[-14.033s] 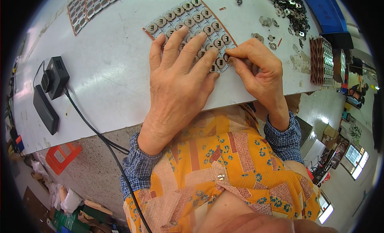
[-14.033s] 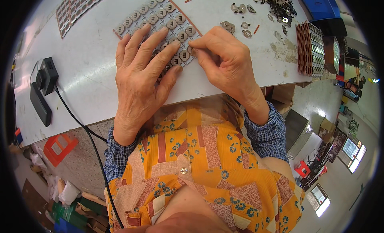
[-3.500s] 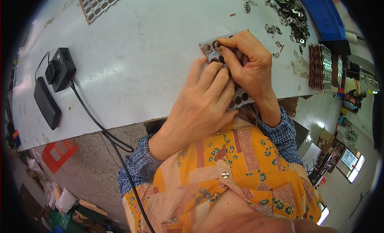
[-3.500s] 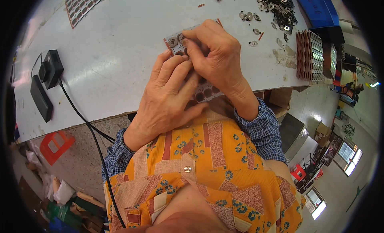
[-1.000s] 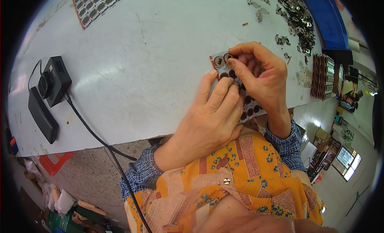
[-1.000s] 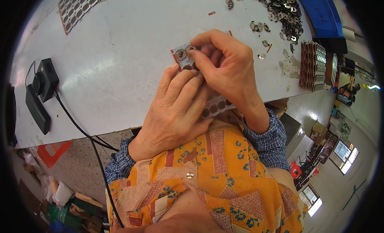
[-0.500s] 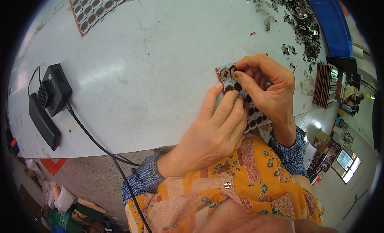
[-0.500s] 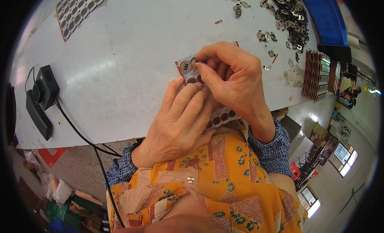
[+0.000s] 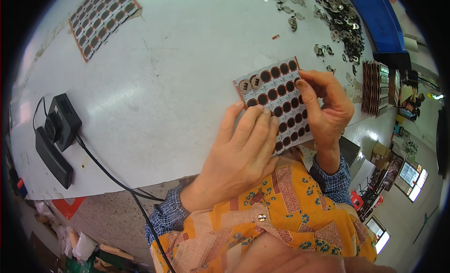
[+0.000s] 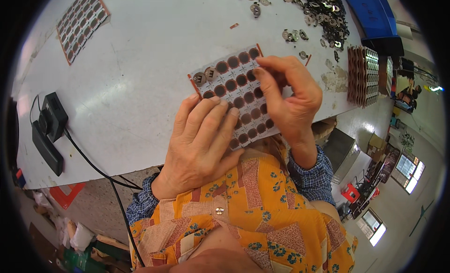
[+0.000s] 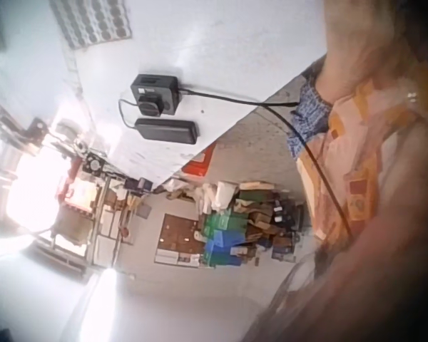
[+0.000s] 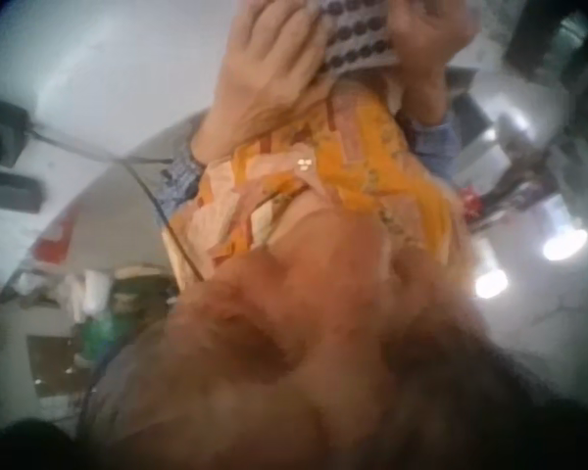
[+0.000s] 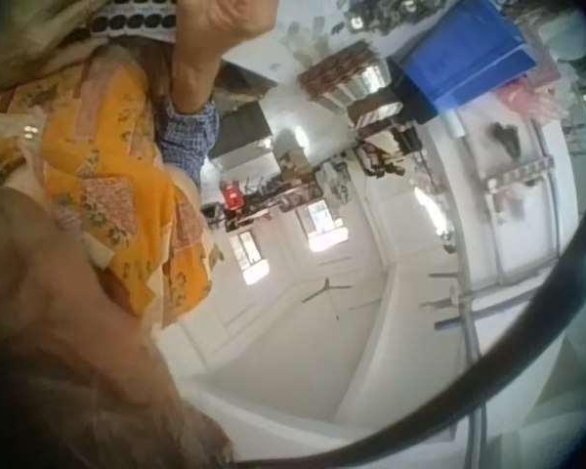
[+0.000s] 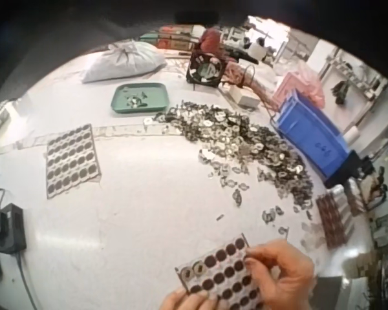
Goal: The recorder is seen carefully placing small metal components into a designated grid-like assembly board.
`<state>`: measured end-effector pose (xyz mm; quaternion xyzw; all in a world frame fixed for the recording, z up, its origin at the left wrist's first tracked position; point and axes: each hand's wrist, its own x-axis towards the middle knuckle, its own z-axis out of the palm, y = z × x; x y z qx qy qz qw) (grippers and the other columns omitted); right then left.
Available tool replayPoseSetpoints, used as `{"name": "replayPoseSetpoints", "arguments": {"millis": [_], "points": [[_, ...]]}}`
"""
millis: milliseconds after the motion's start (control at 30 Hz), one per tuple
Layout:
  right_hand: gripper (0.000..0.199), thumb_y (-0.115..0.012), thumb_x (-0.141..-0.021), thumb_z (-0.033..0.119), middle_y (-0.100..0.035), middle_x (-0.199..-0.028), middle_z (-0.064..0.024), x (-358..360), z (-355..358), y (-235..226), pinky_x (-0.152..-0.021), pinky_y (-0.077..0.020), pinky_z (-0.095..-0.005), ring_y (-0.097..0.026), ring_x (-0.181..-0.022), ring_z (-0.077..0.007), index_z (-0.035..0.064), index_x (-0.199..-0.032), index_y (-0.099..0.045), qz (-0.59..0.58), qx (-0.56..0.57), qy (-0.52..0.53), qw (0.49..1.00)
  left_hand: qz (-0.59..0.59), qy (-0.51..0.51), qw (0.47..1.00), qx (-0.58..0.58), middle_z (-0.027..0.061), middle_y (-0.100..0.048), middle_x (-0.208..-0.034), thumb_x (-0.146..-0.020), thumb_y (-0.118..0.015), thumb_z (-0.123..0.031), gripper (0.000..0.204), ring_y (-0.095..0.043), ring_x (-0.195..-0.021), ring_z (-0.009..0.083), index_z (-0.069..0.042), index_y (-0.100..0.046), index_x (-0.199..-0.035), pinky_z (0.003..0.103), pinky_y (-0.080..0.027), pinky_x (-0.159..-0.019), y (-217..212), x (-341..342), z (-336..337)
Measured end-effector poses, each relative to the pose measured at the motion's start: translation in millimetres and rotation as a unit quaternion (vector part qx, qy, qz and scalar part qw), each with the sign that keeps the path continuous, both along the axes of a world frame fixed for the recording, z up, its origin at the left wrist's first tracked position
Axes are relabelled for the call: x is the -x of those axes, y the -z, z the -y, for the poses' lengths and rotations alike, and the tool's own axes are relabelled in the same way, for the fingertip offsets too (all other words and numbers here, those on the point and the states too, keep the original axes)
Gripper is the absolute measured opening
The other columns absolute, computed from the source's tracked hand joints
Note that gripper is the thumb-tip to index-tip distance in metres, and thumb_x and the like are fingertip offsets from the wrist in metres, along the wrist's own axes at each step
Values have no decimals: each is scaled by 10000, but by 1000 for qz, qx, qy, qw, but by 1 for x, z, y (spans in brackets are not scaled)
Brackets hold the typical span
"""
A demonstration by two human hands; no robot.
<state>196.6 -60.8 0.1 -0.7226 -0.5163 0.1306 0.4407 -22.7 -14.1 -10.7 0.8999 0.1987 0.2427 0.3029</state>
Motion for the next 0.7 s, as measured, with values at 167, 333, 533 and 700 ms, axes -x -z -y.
{"name": "replayPoseSetpoints", "arguments": {"millis": [167,333,533,700], "points": [[222,-825,-917,-103,-748,-1008,-60,4,3,-8,-711,-529,-239,-678,-823,-98,-10,-1118,-806,-6,24,-75,997,-11,-2,1000,-10,223,-650,-1348,-705,-894,-333,738,-605,-1353,388,79,-729,-1295,617,-455,-1198,-2,-1,1],[231,-854,-845,-112,-736,-950,-92,24,-27,12,-655,-535,-281,-692,-789,-159,2,-1043,-816,84,-54,-122,988,0,-1,999,-35,241,-634,-1335,-740,-859,-343,727,-589,-1356,397,108,-710,-1290,626,-456,-1188,0,-1,3],[235,-878,-789,-65,-724,-904,-89,36,-28,14,-660,-562,-343,-705,-778,-232,47,-988,-820,117,-71,-62,989,5,-30,999,-31,217,-655,-1362,-745,-928,-315,679,-623,-1314,421,42,-737,-1290,631,-456,-1180,1,-4,5],[282,-809,-857,-104,-751,-955,-68,20,-11,14,-656,-565,-319,-720,-800,-183,67,-1080,-830,83,-76,-64,992,-5,-38,999,-35,192,-649,-1384,-749,-935,-316,706,-614,-1337,416,-14,-731,-1354,629,-466,-1173,-1,-5,6]]}}
